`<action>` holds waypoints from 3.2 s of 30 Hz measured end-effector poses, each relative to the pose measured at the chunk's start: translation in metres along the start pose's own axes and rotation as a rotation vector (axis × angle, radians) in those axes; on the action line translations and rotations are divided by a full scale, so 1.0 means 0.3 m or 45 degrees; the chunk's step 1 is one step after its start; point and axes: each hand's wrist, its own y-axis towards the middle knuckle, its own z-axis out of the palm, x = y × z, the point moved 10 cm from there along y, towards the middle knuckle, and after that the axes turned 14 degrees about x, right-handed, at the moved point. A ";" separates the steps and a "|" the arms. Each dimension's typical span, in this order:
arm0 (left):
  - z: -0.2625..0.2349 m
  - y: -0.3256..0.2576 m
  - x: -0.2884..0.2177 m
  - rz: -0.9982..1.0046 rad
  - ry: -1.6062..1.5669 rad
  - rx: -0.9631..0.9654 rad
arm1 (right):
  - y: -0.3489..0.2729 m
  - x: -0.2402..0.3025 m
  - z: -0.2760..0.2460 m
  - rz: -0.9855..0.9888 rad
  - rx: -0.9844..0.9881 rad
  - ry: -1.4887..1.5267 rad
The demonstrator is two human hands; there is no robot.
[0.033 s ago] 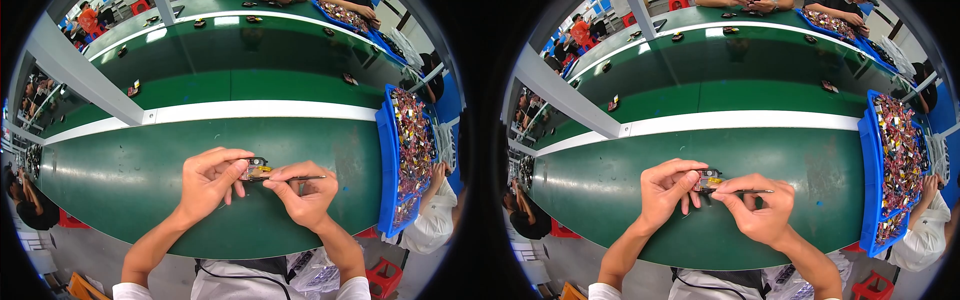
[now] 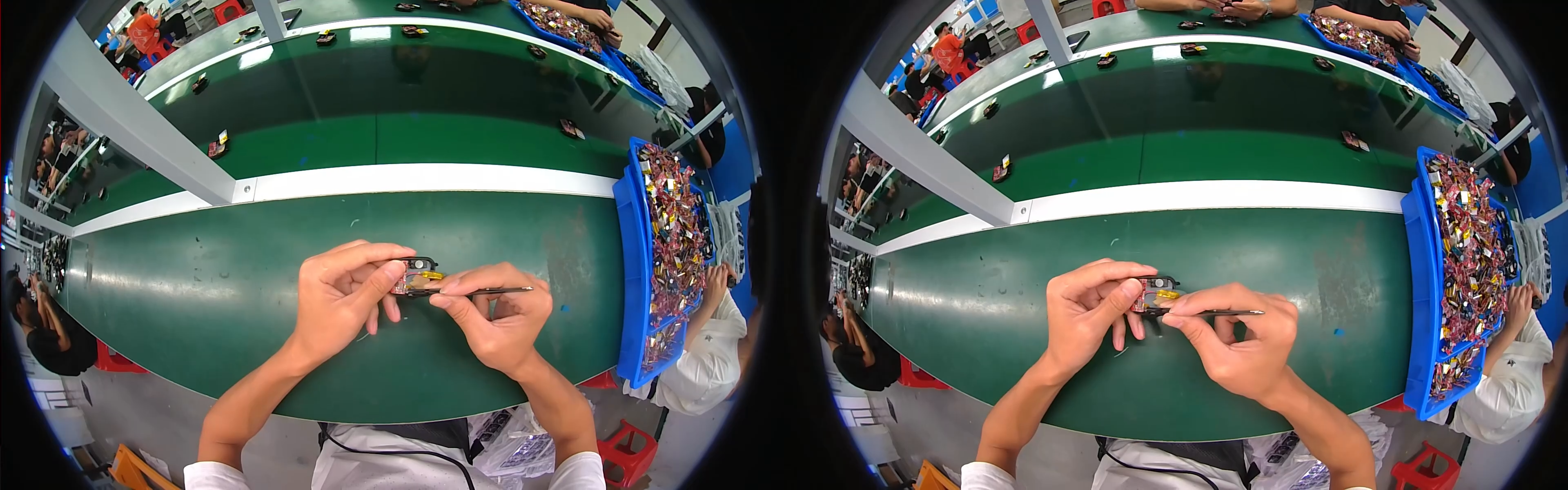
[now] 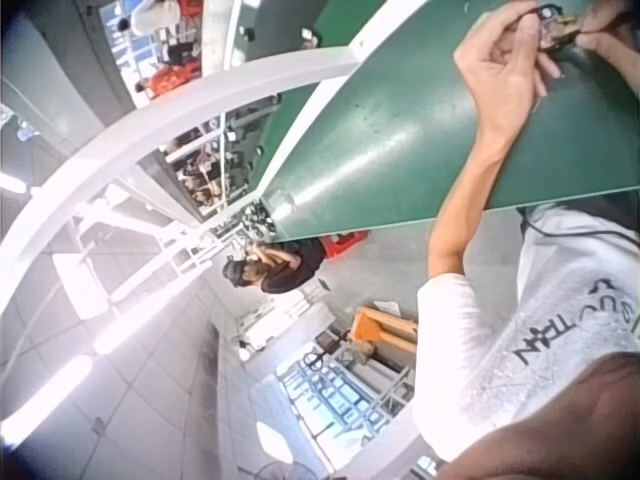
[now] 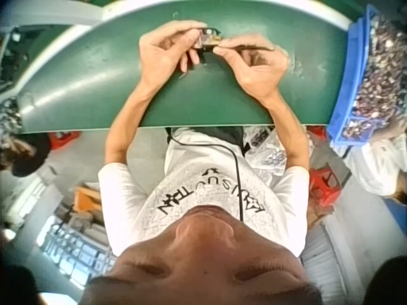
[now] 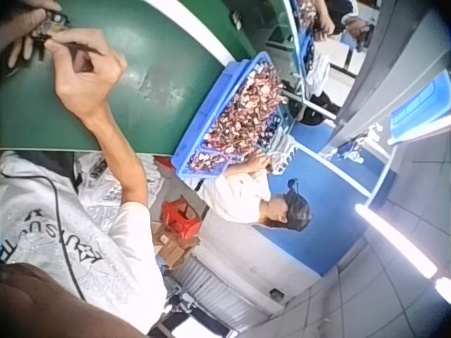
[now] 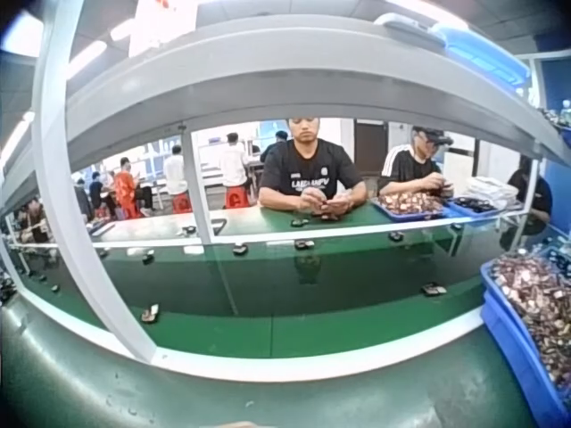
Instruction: Assemble small electronic components by applying adhesive and connecting parts using tweezers.
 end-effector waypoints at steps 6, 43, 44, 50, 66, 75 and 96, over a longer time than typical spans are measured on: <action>0.001 0.000 -0.007 0.015 0.059 -0.004 | 0.003 0.006 0.005 -0.022 0.035 -0.018; -0.014 -0.008 -0.012 0.021 0.081 -0.109 | 0.009 -0.009 0.009 0.077 0.036 -0.006; -0.022 -0.008 -0.017 0.039 0.093 -0.122 | 0.008 -0.010 0.003 0.079 0.001 0.008; -0.024 -0.012 -0.023 0.038 0.088 -0.148 | 0.010 0.017 0.018 0.000 0.082 -0.083; -0.001 -0.002 0.022 -0.139 -0.010 -0.073 | -0.003 0.088 0.053 -0.328 0.147 -0.320; -0.002 -0.009 0.024 -0.179 0.155 -0.135 | -0.021 0.111 0.074 -0.415 0.161 -0.454; -0.540 0.393 -0.049 -0.170 0.787 -0.536 | -0.007 0.079 -0.013 -0.375 -0.137 -0.398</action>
